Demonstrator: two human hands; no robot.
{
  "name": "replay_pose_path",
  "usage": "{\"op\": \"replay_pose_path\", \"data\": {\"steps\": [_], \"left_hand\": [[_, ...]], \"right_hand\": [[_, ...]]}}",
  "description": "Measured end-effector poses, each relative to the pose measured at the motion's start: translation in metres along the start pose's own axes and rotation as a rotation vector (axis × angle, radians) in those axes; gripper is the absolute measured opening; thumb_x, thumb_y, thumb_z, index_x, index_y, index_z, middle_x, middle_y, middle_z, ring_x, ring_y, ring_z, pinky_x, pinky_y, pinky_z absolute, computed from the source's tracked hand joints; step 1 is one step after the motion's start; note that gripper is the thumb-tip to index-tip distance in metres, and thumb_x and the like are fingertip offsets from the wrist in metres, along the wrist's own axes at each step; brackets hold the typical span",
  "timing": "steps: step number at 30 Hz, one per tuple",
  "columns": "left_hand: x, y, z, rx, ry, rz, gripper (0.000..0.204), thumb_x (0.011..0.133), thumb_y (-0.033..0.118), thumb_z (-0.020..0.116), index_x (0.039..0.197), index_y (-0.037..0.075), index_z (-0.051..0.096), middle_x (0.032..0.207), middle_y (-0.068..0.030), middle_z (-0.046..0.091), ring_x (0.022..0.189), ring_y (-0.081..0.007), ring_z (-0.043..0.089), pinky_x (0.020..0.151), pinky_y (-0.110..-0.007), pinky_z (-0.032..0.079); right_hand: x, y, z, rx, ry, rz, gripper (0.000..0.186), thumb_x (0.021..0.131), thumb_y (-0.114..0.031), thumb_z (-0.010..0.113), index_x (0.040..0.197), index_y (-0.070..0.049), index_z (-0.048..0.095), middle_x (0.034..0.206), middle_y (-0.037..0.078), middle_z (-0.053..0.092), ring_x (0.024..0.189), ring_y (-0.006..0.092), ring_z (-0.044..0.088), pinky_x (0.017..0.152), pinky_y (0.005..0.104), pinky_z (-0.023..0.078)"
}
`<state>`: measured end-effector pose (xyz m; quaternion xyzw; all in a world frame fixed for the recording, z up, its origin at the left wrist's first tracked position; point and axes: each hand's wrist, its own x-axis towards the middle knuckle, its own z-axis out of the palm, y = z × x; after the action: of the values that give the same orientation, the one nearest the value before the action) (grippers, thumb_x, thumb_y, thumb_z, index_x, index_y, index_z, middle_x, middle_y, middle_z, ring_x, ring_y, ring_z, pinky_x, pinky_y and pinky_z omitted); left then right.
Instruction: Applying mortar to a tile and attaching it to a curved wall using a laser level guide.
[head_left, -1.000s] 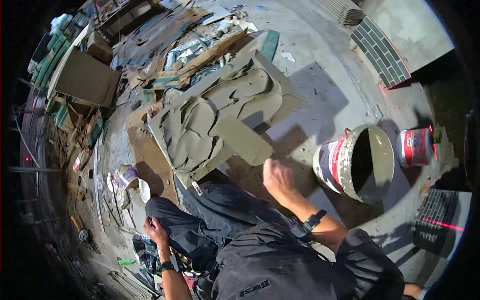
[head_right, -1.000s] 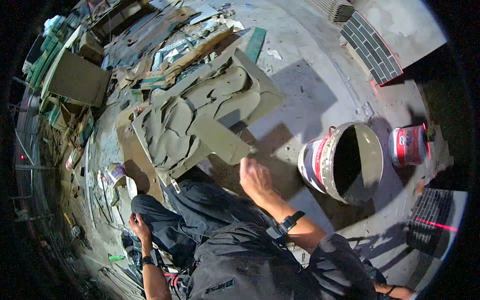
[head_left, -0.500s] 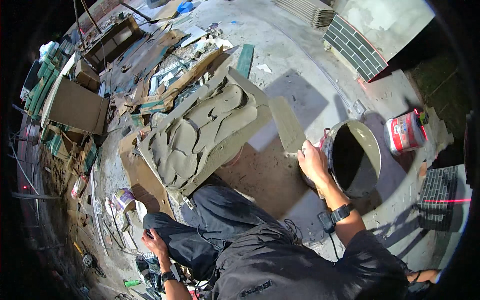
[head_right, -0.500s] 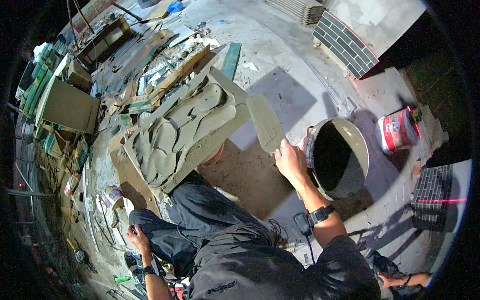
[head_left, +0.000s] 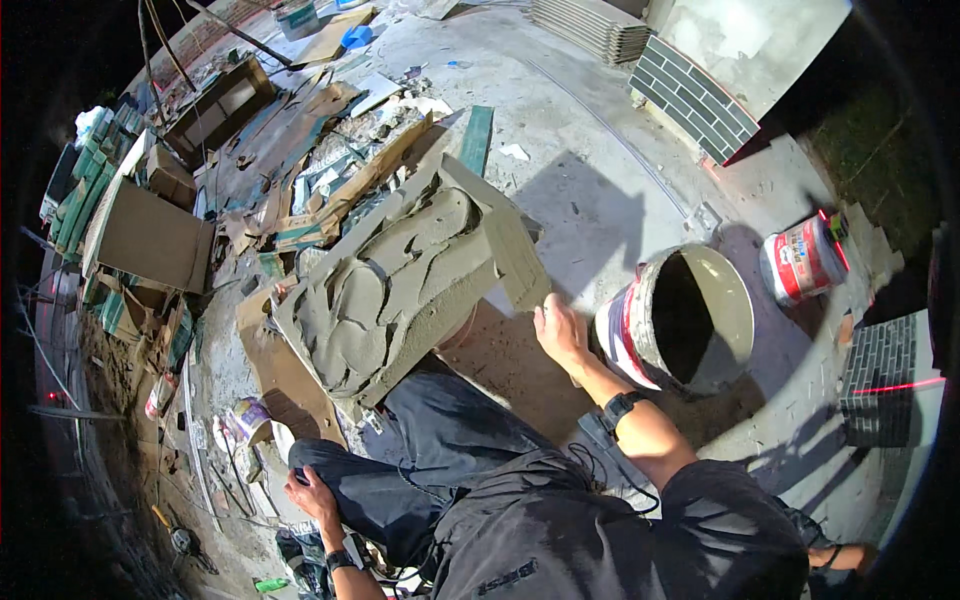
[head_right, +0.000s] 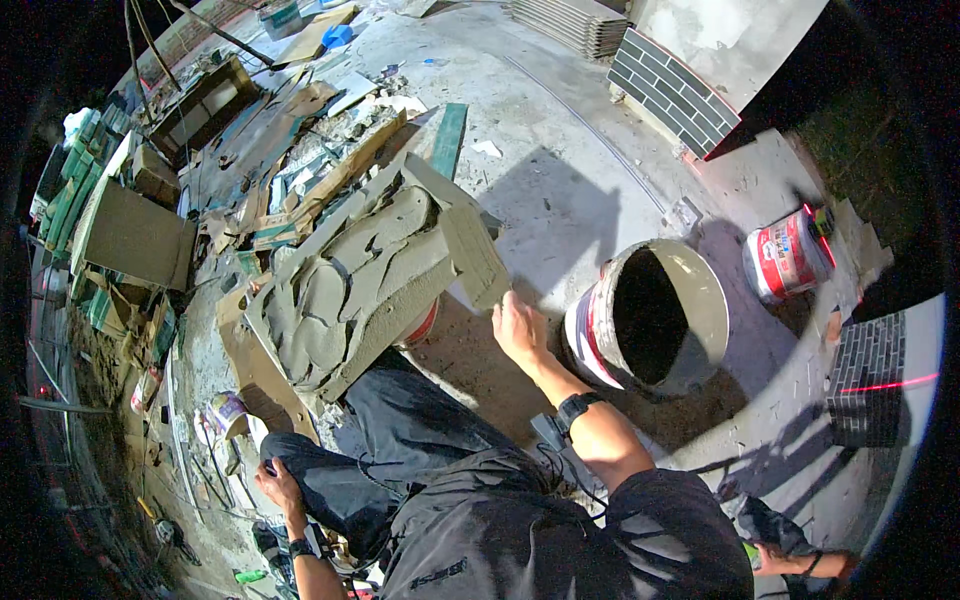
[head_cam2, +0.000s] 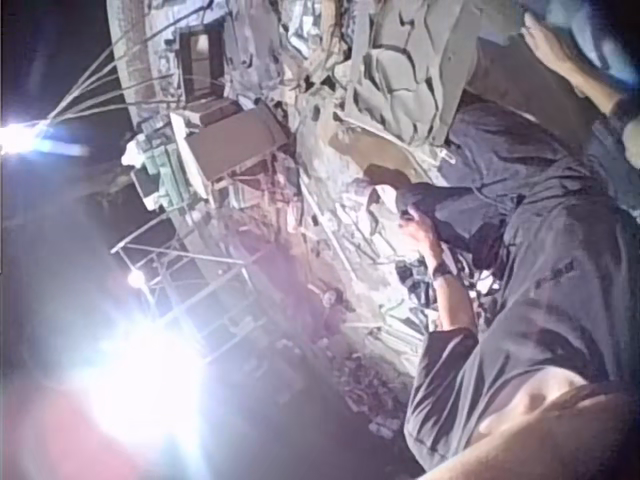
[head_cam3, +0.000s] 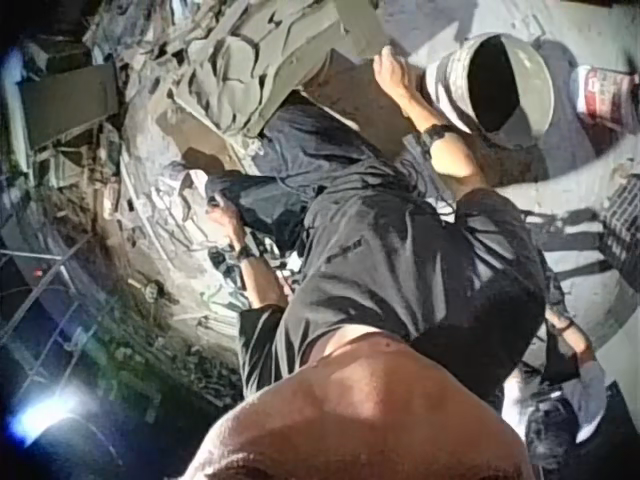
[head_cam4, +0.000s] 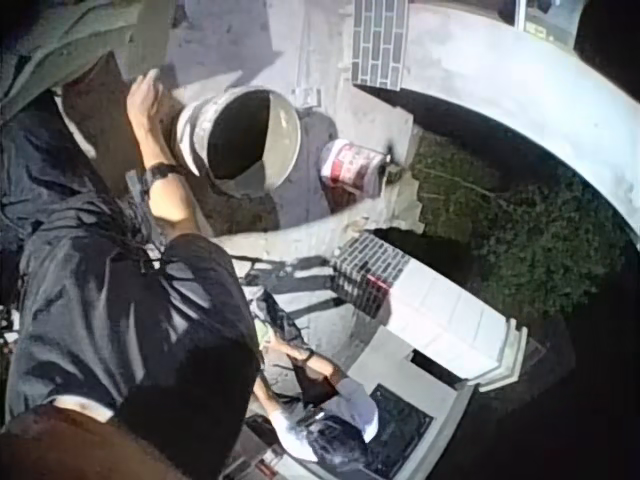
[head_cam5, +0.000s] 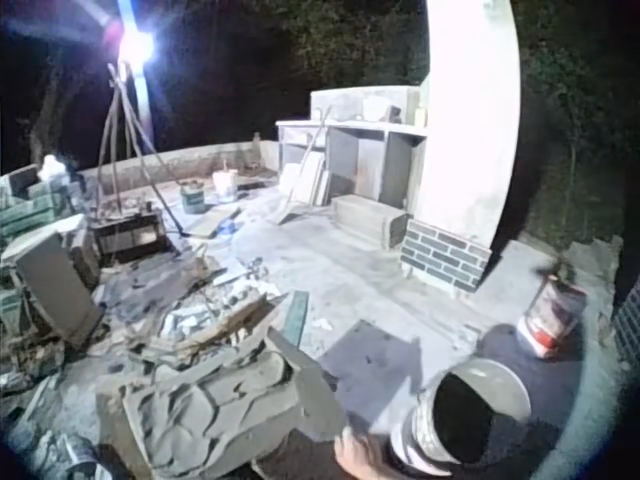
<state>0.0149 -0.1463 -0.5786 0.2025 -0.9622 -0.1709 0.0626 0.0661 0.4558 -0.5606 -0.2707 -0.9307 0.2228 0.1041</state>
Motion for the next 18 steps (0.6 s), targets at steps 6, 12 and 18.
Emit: {"op": "replay_pose_path", "data": {"steps": [6, 12, 18], "left_hand": [[-0.002, 0.001, -0.004, 0.012, 0.01, -0.014, 0.052, 0.096, 0.038, 0.065, 0.129, -0.002, 0.06, 0.122, -0.0262, 0.056, 0.115, -0.0429, 0.054, 0.1, -0.05, 0.043], [0.0, 0.01, 0.0, 0.06, -0.021, 0.005, 0.051, 0.097, 0.038, 0.065, 0.129, -0.002, 0.06, 0.12, -0.0251, 0.058, 0.115, -0.042, 0.055, 0.099, -0.049, 0.043], [0.006, 0.01, 0.001, 0.071, -0.036, 0.015, 0.052, 0.096, 0.038, 0.064, 0.13, -0.002, 0.059, 0.12, -0.0256, 0.058, 0.115, -0.0424, 0.055, 0.1, -0.05, 0.043]], "right_hand": [[-0.066, 0.044, -0.023, -0.092, -0.047, 0.083, 0.022, 0.096, -0.022, 0.062, 0.097, -0.002, 0.054, 0.075, 0.024, 0.067, 0.071, 0.043, 0.068, 0.063, 0.0513, 0.053], [-0.068, 0.031, -0.026, -0.151, 0.044, -0.022, 0.022, 0.096, -0.022, 0.062, 0.09, -0.003, 0.053, 0.075, 0.02, 0.066, 0.064, 0.0383, 0.068, 0.058, 0.0482, 0.055], [-0.022, 0.017, -0.01, -0.24, -0.002, 0.105, 0.02, 0.098, -0.021, 0.061, 0.099, -0.002, 0.054, 0.075, 0.02, 0.068, 0.068, 0.0388, 0.07, 0.059, 0.0486, 0.056]]}}
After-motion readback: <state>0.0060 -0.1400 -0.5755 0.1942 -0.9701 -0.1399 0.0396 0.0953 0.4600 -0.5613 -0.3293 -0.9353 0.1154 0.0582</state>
